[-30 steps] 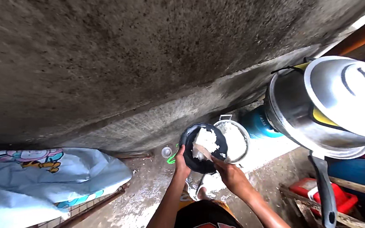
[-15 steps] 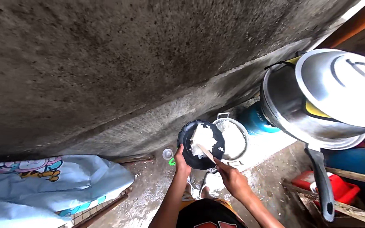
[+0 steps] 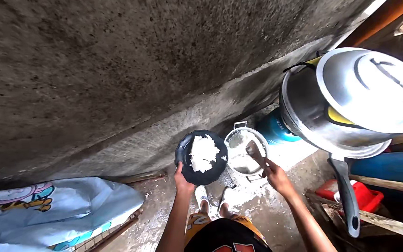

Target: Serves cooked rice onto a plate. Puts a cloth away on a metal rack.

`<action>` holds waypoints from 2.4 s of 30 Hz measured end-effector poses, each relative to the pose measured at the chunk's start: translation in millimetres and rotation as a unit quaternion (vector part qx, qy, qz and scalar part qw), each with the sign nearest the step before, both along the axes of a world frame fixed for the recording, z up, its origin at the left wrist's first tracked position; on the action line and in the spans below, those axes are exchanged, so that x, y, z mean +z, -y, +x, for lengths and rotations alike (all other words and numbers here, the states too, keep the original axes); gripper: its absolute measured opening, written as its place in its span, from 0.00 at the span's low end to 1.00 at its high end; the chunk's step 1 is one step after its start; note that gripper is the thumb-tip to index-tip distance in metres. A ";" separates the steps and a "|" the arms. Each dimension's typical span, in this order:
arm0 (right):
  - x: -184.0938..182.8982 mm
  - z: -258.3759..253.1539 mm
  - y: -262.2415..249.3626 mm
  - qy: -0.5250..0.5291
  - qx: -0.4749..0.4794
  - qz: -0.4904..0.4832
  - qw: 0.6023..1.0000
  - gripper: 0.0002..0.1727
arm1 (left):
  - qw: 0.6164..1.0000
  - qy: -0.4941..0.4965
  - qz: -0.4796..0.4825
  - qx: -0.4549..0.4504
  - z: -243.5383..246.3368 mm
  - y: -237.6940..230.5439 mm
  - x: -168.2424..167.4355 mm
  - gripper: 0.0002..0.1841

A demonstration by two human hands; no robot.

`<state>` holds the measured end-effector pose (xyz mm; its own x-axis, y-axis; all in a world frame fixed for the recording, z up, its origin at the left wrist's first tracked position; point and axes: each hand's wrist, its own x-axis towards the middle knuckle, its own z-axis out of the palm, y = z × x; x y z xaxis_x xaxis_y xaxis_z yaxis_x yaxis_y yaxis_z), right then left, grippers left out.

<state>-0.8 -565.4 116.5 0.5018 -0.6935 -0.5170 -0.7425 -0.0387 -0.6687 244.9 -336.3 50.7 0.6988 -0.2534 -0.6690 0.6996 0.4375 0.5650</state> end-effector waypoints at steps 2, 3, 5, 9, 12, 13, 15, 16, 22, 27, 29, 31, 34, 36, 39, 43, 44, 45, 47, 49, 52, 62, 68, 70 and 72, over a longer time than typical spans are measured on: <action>-24.4 6.3 18.4 -0.062 0.019 -0.004 0.998 0.26 | 1.000 0.006 -0.008 0.005 5.1 -6.1 1.7 0.22; -33.7 12.0 24.4 -0.090 0.037 -0.020 0.995 0.25 | 1.000 0.006 -0.012 0.008 5.9 -9.6 3.2 0.22; -47.6 27.1 27.5 -0.146 0.084 -0.065 0.984 0.25 | 1.000 0.010 -0.003 0.017 4.7 -18.3 7.9 0.22; -75.9 50.2 19.7 -0.219 0.168 -0.072 0.959 0.31 | 0.999 0.037 0.022 0.017 -4.5 -38.1 11.2 0.20; -96.0 57.1 17.6 -0.194 0.146 -0.032 0.970 0.29 | 0.998 0.038 0.038 0.023 -12.8 -53.1 9.1 0.20; -102.7 56.5 19.1 -0.169 0.129 -0.017 0.977 0.25 | 0.998 0.034 0.046 0.027 -15.7 -57.1 8.8 0.21; -114.2 54.8 22.2 -0.120 0.092 0.015 0.988 0.21 | 0.998 0.031 0.054 0.029 -21.3 -62.5 9.4 0.20; -119.1 54.0 23.0 -0.104 0.073 0.031 0.991 0.21 | 0.998 0.032 0.052 0.026 -23.9 -65.0 9.2 0.20; -135.0 65.1 20.2 -0.046 -0.018 0.123 0.991 0.19 | 0.997 0.008 0.068 0.019 -35.9 -70.8 15.6 0.20; -134.4 75.9 20.4 0.026 -0.151 0.262 0.953 0.15 | 0.998 -0.010 0.056 0.021 -42.4 -68.0 21.1 0.21; -139.8 74.6 18.4 0.032 -0.132 0.210 0.968 0.16 | 0.998 -0.010 0.060 0.015 -43.7 -66.7 24.4 0.20; -141.7 73.2 17.0 0.032 -0.087 0.153 0.984 0.18 | 0.998 -0.010 0.069 0.009 -44.4 -64.7 26.6 0.20; -141.7 68.4 12.5 0.054 -0.079 0.125 0.988 0.20 | 0.997 -0.010 0.080 0.004 -44.6 -60.2 28.2 0.19; -141.1 61.6 12.5 0.076 -0.101 0.139 0.982 0.21 | 0.998 -0.007 0.069 0.003 -44.4 -54.5 27.3 0.20; -135.6 49.9 14.0 0.105 -0.149 0.171 0.968 0.22 | 0.999 0.004 0.045 -0.006 -44.1 -44.2 22.9 0.20; -118.9 30.6 15.7 0.131 -0.188 0.200 0.953 0.22 | 0.999 0.007 0.043 -0.003 -42.5 -29.1 20.5 0.21; -114.1 24.6 16.1 0.142 -0.192 0.200 0.950 0.22 | 0.999 0.006 0.040 -0.002 -41.5 -25.3 18.5 0.21; -108.2 18.2 16.7 0.152 -0.193 0.199 0.949 0.22 | 0.999 0.005 0.034 -0.003 -40.4 -20.7 16.4 0.21; -89.7 6.9 19.2 0.181 -0.187 0.194 0.946 0.23 | 1.000 0.003 0.025 -0.009 -37.7 -7.9 12.4 0.22; -64.2 -1.4 19.3 0.202 -0.165 0.184 0.948 0.23 | 1.000 0.004 0.025 -0.017 -36.7 7.4 9.2 0.22; -25.8 -5.1 11.9 0.209 -0.087 0.104 0.968 0.24 | 1.000 -0.006 0.012 -0.026 -39.1 35.9 7.2 0.22; -32.1 6.6 -88.3 0.076 0.106 -0.239 0.962 0.26 | 0.998 -0.046 -0.027 -0.025 -60.8 97.4 23.0 0.22; -1.2 -7.3 -71.6 0.235 -0.008 -0.075 0.969 0.30 | 0.998 -0.044 -0.049 -0.020 -50.9 79.9 19.6 0.22; -2.0 -11.2 -59.5 0.241 -0.061 -0.036 0.968 0.29 | 0.998 -0.040 -0.044 -0.008 -46.8 69.8 15.0 0.22; -13.8 -9.3 -39.9 0.203 -0.102 -0.001 0.974 0.26 | 0.999 -0.030 -0.041 0.006 -41.3 58.6 9.3 0.22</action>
<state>-10.2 -525.5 102.7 0.5170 -0.8004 -0.3033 -0.4094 0.0799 -0.9088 203.6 -394.9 59.9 0.6612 -0.3001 -0.6876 0.7255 0.4893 0.4840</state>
